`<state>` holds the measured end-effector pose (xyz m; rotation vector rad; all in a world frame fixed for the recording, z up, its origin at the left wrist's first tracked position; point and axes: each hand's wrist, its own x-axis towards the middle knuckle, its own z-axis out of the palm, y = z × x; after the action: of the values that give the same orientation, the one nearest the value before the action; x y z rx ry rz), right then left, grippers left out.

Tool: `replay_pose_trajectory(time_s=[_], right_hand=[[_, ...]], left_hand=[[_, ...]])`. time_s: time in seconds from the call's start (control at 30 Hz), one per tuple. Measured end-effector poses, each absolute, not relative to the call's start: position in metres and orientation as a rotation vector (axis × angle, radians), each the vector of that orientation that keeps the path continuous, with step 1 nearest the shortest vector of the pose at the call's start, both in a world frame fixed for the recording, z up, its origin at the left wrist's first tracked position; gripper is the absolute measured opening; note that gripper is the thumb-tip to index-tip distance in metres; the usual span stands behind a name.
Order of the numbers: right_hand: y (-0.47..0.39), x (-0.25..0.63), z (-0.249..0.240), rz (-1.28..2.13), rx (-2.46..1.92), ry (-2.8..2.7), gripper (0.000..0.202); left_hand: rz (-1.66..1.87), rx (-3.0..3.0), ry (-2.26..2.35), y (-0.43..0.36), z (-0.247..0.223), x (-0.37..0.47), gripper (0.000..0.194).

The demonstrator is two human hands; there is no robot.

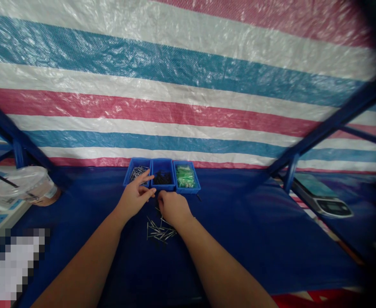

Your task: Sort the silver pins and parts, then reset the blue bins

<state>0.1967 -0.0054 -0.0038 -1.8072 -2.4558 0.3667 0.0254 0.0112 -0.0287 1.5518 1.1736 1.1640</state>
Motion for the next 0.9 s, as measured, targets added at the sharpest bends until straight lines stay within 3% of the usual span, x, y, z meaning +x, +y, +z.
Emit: replay_pose_trajectory(time_s=[0.13,0.23,0.33,0.47,0.77,0.9], right_hand=[[-0.011,0.208,0.008,0.397,-1.674,-2.439,0.019],[-0.01,0.214,0.016,0.494,-1.385,-2.408,0.017],[-0.002,0.211,0.016,0.468,-1.26,-2.195,0.022],[0.007,0.205,0.009,0.35,-1.405,-2.04,0.032],[0.006,0.217,-0.002,0.394,-1.829,-2.326,0.021],[0.005,0.212,-0.005,0.419,-1.871,-2.411,0.018]], left_hand=[[1.065,1.82,1.307,0.007,-0.025,0.016,0.029],[0.859,2.027,1.311,0.004,-0.016,0.011,0.018],[0.645,2.137,1.303,0.002,-0.012,0.01,0.016],[0.504,2.14,1.277,0.001,-0.015,0.011,0.019],[0.423,2.255,1.304,-0.001,-0.02,0.017,0.025],[0.404,2.294,1.356,-0.001,-0.022,0.023,0.018]])
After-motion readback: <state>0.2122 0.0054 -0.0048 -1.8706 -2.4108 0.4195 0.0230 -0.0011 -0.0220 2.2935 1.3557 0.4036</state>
